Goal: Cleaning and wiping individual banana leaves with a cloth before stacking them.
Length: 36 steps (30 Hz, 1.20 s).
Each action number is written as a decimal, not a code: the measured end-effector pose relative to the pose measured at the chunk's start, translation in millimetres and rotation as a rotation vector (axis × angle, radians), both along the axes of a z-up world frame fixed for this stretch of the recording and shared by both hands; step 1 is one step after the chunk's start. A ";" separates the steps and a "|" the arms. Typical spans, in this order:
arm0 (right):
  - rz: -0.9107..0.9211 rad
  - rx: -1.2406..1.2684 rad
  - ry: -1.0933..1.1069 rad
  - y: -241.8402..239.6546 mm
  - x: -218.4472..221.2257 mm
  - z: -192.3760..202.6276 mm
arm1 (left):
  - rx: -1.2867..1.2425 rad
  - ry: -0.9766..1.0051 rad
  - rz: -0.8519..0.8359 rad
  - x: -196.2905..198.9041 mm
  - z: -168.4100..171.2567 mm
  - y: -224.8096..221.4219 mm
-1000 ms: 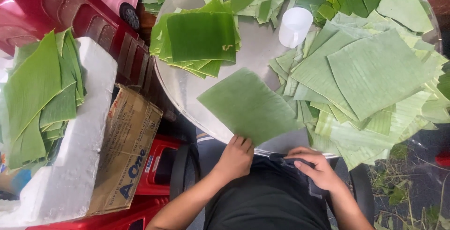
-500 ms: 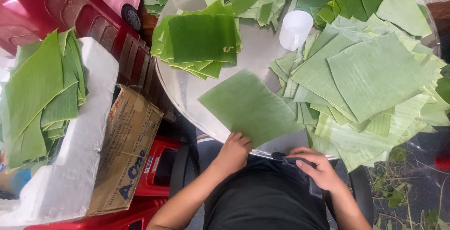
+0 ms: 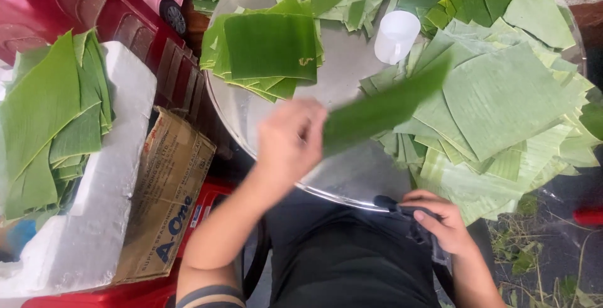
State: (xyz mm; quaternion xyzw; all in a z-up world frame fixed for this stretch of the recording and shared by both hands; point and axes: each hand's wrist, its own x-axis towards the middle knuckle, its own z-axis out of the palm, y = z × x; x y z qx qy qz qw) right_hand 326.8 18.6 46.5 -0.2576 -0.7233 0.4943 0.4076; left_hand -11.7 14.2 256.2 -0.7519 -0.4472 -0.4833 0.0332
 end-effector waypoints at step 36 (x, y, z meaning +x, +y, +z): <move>0.069 0.800 -0.615 173.6 -342.7 -44.9 | -0.471 0.188 0.646 -143.4 -189.9 47.8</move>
